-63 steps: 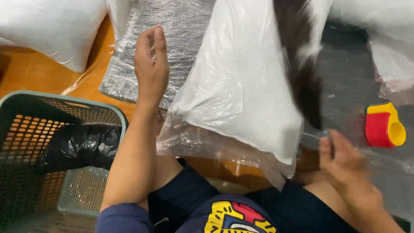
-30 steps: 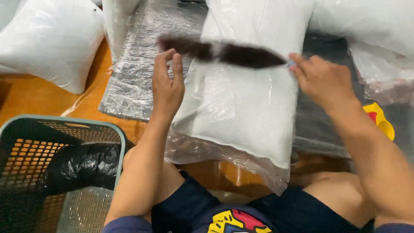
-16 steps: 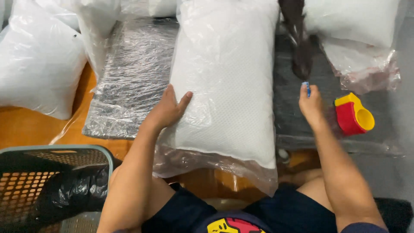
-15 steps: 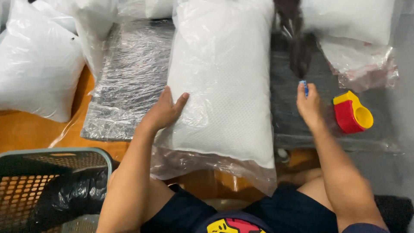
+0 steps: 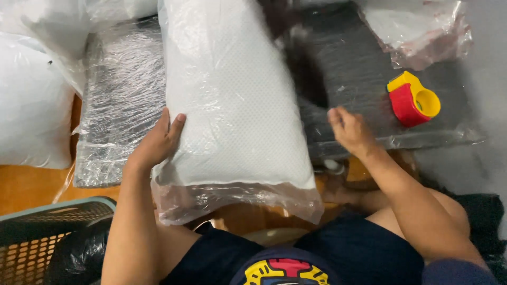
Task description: Cleaning a pillow with a duster before placing it in a plastic bag and using a vacuum hose to compress it.
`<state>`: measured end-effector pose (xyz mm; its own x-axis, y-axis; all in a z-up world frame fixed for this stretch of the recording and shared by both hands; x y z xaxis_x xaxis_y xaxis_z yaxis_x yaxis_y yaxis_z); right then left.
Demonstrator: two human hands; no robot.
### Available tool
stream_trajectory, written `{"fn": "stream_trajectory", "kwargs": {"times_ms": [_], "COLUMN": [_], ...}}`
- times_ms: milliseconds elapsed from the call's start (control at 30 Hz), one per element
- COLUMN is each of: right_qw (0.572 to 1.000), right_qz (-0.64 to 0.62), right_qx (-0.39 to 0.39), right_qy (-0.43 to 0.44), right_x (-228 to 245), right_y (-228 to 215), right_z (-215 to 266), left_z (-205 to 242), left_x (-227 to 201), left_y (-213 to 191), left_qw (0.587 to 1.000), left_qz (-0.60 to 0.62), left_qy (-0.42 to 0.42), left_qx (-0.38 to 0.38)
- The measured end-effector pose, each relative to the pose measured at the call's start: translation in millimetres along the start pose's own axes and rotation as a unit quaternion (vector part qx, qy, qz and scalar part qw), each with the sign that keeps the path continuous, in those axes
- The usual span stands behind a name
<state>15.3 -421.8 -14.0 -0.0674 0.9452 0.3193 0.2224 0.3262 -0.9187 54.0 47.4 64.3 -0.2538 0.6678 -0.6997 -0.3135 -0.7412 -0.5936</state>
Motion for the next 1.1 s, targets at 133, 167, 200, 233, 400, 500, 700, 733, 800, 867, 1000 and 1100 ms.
{"fn": "stream_trajectory", "kwargs": {"times_ms": [133, 167, 200, 233, 400, 500, 700, 733, 800, 867, 1000, 1100], "right_qw": [0.969, 0.964, 0.957, 0.957, 0.973, 0.992, 0.976, 0.976, 0.957, 0.963, 0.951, 0.959], "right_qz": [0.022, 0.041, 0.061, 0.060, 0.192, 0.086, 0.125, 0.125, 0.280, 0.253, 0.164, 0.174], "right_qx": [0.074, 0.026, -0.022, -0.020, -0.122, -0.078, -0.078, -0.077, -0.044, -0.070, -0.219, -0.162], "right_qy": [-0.235, -0.260, -0.284, -0.282, 0.038, -0.037, -0.162, -0.162, 0.061, 0.066, -0.144, -0.153], "right_x": [59.1, 54.9, 50.7, 35.4, -59.8, -17.1, 29.2, 12.9, -55.2, -57.6, 13.5, 32.0], "right_y": [-21.5, -24.5, -27.1, -21.4, -4.1, -2.4, -33.1, -26.3, -18.6, -31.9, -65.0, -65.9], "right_z": [23.3, 23.4, 24.5, 21.0, -3.2, 5.4, -2.5, -8.6, -32.4, -37.5, -28.5, -30.4], "left_z": [52.1, 29.6, 7.7, 7.4, 0.5, 5.6, 34.8, 28.0, 13.8, 30.5, 61.3, 80.7], "left_x": [-60.1, -33.7, -6.9, -6.3, 4.0, -2.1, -49.2, -35.9, -16.4, -37.4, -83.5, -108.2], "left_y": [-5.6, -4.7, -3.6, -2.9, -6.5, -7.3, -5.2, -3.5, -9.3, -4.7, 50.4, 119.9], "left_qw": [0.998, 0.999, 1.000, 1.000, 1.000, 1.000, 0.999, 0.999, 0.994, 0.976, 0.847, 0.816], "left_qz": [0.046, 0.026, 0.006, 0.004, -0.006, -0.008, 0.008, 0.009, -0.048, -0.060, -0.069, -0.116], "left_qy": [-0.044, -0.026, -0.008, -0.009, -0.004, -0.010, 0.037, 0.036, 0.061, 0.144, 0.459, 0.539], "left_qx": [0.006, 0.005, 0.005, 0.007, -0.002, 0.002, -0.012, -0.011, -0.072, -0.154, -0.259, -0.174]}}
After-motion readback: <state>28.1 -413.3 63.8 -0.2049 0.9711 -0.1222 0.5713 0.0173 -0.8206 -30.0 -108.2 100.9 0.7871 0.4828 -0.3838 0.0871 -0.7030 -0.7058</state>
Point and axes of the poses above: each hand's wrist, its own z-axis away from the middle knuckle, its own y-axis out of the palm, x = y × z, the point moved 8 cm from there along -z, towards the middle knuckle, and after that the axes turned 14 degrees about z, right-handed, at the moved point
